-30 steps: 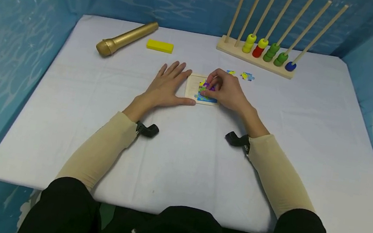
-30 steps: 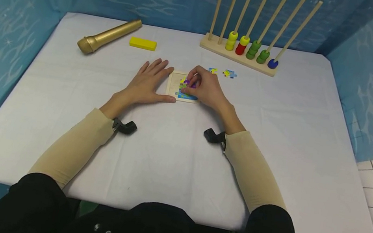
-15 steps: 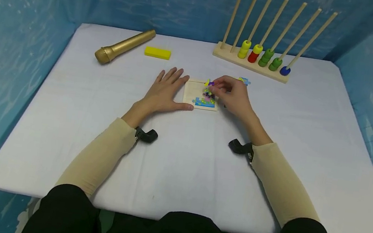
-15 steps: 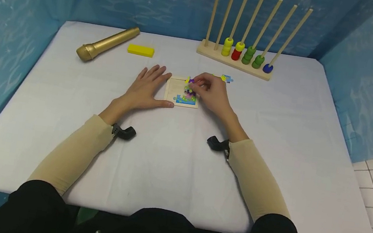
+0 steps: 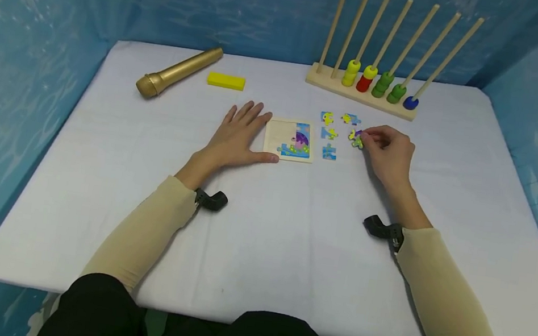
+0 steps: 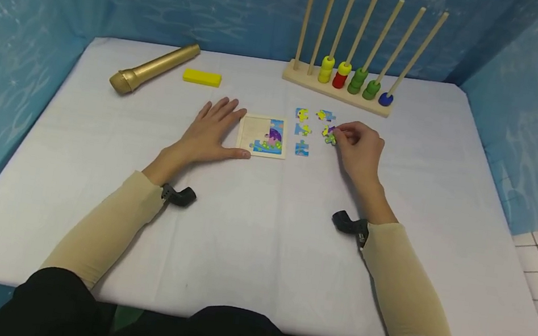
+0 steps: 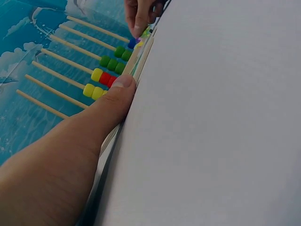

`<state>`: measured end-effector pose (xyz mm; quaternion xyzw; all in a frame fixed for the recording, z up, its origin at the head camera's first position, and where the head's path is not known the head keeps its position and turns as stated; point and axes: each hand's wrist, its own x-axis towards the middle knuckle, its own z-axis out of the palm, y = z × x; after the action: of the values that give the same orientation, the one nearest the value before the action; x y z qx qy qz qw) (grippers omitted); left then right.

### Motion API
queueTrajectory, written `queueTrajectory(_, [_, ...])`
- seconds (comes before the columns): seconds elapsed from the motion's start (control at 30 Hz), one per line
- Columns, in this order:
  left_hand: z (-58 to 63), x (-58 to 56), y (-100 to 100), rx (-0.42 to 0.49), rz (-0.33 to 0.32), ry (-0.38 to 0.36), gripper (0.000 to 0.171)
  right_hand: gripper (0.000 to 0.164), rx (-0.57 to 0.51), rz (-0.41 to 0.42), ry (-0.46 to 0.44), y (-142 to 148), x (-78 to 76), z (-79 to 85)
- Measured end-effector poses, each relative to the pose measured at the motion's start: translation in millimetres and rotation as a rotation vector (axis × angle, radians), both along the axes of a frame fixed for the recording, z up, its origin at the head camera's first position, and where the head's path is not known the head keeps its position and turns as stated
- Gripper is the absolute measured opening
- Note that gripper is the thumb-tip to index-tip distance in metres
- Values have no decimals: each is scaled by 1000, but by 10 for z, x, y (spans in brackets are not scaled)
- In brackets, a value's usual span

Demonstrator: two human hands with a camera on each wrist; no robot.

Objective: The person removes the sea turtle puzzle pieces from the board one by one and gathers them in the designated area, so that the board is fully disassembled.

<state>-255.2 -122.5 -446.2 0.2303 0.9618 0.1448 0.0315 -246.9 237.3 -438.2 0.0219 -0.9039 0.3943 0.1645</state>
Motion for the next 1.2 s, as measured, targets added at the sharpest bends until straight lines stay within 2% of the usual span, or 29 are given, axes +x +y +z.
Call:
queueTrajectory(0.17, [56, -56, 4, 12, 6, 10, 113, 28, 40, -15, 5, 64, -39, 65])
queueTrajectory(0.4, [89, -97, 15, 10, 7, -1, 114, 34, 95, 80, -82, 116, -43, 135])
queueTrajectory(0.6, [83, -104, 11, 13, 2, -2, 113, 37, 137, 122, -55, 111, -40, 93])
queueTrajectory(1.0, [5, -54, -3, 23, -4, 2, 113, 41, 189, 72, 25, -78, -22, -12])
queueTrajectory(1.2, [-41, -19, -6, 11, -3, 3, 114, 45, 263, 75, 6, -91, 32, -21])
